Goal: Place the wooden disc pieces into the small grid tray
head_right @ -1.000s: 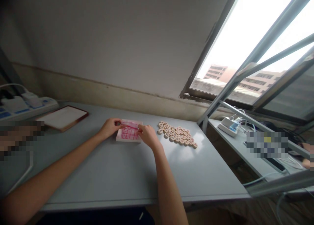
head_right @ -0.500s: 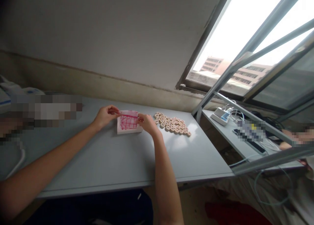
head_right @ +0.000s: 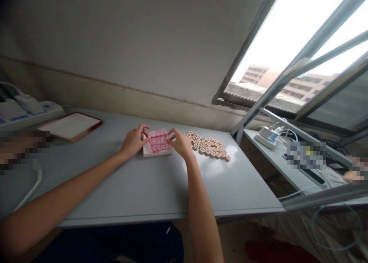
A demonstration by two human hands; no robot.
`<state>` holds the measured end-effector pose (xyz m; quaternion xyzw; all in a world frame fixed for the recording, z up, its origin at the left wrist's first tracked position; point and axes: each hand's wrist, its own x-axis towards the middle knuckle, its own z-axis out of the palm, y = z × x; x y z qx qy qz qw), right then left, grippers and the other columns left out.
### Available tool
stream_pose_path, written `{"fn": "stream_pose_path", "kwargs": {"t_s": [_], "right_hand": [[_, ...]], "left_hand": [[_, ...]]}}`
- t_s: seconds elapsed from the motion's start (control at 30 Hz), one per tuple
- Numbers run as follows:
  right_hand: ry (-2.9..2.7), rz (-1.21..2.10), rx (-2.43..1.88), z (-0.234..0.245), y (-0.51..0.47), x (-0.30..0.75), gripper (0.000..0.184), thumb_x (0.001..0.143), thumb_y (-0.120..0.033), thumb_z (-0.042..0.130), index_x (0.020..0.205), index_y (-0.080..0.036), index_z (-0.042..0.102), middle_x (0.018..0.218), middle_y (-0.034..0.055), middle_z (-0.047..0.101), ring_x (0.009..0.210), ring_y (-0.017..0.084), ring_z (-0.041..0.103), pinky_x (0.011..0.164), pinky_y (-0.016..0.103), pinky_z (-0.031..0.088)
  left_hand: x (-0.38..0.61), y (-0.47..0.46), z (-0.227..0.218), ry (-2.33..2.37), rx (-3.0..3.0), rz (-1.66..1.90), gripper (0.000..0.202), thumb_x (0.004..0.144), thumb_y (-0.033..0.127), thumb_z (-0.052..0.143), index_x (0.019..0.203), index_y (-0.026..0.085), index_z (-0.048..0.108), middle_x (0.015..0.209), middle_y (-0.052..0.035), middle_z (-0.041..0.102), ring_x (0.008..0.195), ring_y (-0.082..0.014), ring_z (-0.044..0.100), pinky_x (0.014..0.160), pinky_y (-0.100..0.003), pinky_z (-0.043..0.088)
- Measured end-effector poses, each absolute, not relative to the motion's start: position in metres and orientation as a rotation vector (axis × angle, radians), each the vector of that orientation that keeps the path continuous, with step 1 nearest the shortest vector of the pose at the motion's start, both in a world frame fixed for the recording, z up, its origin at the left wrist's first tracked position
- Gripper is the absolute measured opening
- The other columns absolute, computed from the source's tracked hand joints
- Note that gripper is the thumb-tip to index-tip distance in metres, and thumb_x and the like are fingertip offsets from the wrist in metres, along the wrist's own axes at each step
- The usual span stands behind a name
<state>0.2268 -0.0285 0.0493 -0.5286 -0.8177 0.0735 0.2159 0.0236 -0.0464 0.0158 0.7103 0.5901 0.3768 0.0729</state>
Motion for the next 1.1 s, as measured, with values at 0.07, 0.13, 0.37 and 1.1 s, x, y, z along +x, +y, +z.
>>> {"fn": "stream_pose_path", "kwargs": {"t_s": [0.07,0.13,0.37,1.1], "right_hand": [[-2.292,0.181,-1.489,0.049,-0.029,0.224,0.019,0.074,-0.029,0.055,0.093,-0.025,0.054,0.079,-0.0055,0.067,0.066,0.012,0.058,0.056,0.020,0.031],[-2.317,0.135,-1.522,0.048,-0.030,0.222,0.018,0.074,-0.029,0.055,0.091,-0.027,0.056,0.079,-0.0060,0.067,0.068,0.013,0.058,0.056,0.021,0.032],[-2.415,-0.008,-1.629,0.042,-0.032,0.216,0.017,0.074,-0.027,0.053,0.084,-0.030,0.066,0.079,-0.0019,0.068,0.075,0.017,0.060,0.060,0.023,0.035],[-2.507,-0.080,-1.625,0.041,-0.033,0.217,0.022,0.081,-0.032,0.048,0.095,-0.029,0.066,0.081,0.0028,0.067,0.076,0.018,0.059,0.063,0.024,0.036]], "left_hand": [[0.023,-0.046,0.016,1.800,2.145,1.095,0.035,0.069,0.017,0.057,0.103,0.020,0.048,0.080,0.0003,0.063,0.078,-0.0163,0.054,0.072,-0.027,0.035],[0.022,-0.045,0.015,1.822,2.166,1.042,0.033,0.069,0.018,0.058,0.100,0.020,0.049,0.080,0.0002,0.063,0.080,-0.0176,0.054,0.073,-0.029,0.034],[0.020,-0.044,0.017,1.797,2.185,1.008,0.030,0.066,0.015,0.057,0.095,0.021,0.054,0.077,0.0006,0.063,0.082,-0.0188,0.053,0.073,-0.029,0.033],[0.016,-0.040,0.009,1.463,2.702,0.752,0.018,0.081,0.016,0.044,0.084,0.021,0.061,0.091,-0.0037,0.061,0.091,-0.0187,0.047,0.083,-0.033,0.027]]}}
